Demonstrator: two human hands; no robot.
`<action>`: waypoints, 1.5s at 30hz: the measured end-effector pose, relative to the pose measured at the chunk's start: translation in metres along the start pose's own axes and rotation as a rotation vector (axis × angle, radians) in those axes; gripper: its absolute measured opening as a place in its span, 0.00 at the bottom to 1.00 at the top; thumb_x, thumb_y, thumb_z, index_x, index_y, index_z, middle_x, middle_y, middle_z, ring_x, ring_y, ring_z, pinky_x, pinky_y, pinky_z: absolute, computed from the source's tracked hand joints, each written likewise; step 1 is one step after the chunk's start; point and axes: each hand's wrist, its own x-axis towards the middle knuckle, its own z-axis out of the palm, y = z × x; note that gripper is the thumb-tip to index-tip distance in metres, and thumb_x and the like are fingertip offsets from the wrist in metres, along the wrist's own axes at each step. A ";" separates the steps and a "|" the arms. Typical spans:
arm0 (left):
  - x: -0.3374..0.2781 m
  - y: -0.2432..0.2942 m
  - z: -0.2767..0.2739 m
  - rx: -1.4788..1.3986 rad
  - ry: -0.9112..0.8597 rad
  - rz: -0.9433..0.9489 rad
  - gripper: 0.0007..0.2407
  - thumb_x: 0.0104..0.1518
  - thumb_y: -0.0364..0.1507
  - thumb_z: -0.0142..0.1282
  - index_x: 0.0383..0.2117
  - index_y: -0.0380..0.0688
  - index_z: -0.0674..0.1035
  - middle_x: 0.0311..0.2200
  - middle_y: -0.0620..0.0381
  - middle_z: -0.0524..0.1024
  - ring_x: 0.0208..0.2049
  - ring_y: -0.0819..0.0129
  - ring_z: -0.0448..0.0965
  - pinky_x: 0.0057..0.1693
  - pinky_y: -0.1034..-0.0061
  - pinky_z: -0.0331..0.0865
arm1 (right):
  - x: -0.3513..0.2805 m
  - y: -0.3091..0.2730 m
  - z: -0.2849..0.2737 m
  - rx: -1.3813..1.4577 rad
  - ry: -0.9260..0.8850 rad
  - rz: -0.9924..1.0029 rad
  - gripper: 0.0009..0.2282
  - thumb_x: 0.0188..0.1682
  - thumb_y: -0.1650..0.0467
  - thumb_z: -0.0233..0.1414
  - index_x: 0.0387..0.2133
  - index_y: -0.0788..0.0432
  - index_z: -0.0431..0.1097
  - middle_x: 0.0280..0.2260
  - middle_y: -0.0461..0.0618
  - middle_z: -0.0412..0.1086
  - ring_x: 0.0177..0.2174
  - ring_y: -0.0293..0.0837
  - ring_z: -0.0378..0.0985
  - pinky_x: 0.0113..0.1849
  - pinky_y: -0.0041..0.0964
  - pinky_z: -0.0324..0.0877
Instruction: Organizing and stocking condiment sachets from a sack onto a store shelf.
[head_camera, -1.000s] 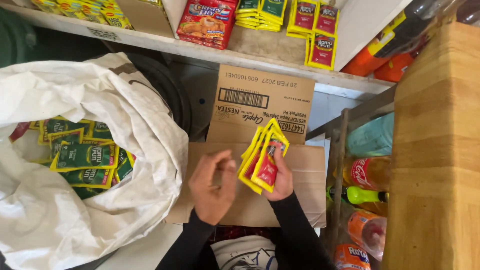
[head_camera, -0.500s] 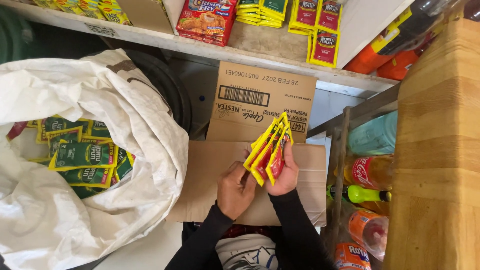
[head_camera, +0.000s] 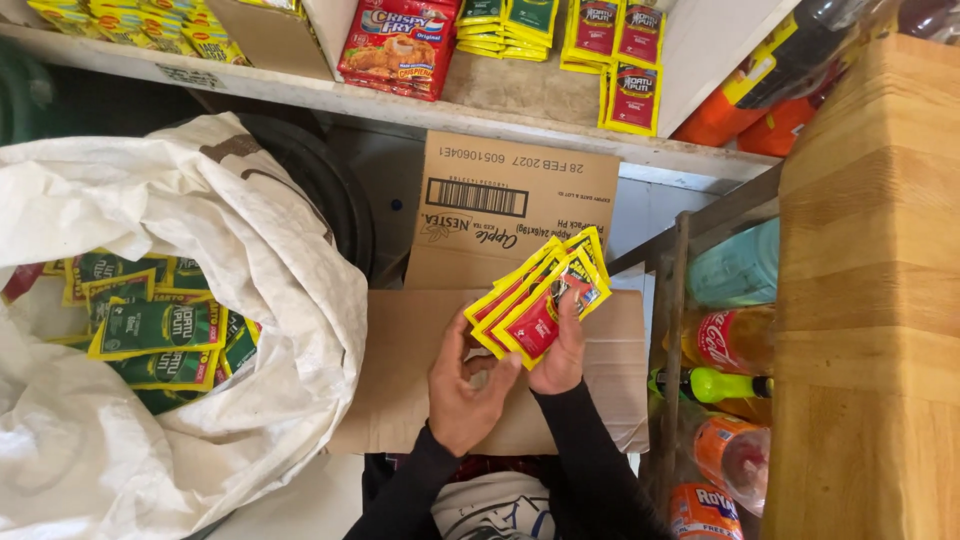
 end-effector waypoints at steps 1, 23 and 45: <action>0.001 -0.001 0.001 -0.001 -0.002 0.001 0.25 0.59 0.23 0.59 0.63 0.34 0.64 0.52 0.53 0.75 0.49 0.71 0.79 0.51 0.78 0.76 | -0.001 -0.001 0.004 -0.001 -0.001 -0.002 0.25 0.59 0.55 0.47 0.62 0.60 0.59 0.54 0.57 0.69 0.53 0.52 0.74 0.54 0.51 0.71; 0.046 -0.064 -0.029 -0.346 -0.070 -0.023 0.28 0.53 0.20 0.68 0.58 0.37 0.63 0.52 0.51 0.74 0.54 0.66 0.76 0.60 0.69 0.75 | 0.006 -0.024 -0.022 -0.559 -0.114 -0.163 0.29 0.46 0.75 0.62 0.61 0.61 0.57 0.52 0.50 0.70 0.52 0.43 0.75 0.53 0.41 0.72; 0.065 -0.096 -0.037 0.436 -0.394 0.317 0.32 0.44 0.19 0.70 0.58 0.35 0.68 0.53 0.42 0.72 0.53 0.52 0.78 0.57 0.68 0.73 | -0.009 -0.052 -0.084 -1.480 -0.227 -0.270 0.46 0.34 0.75 0.70 0.65 0.59 0.45 0.55 0.57 0.63 0.54 0.48 0.73 0.52 0.41 0.72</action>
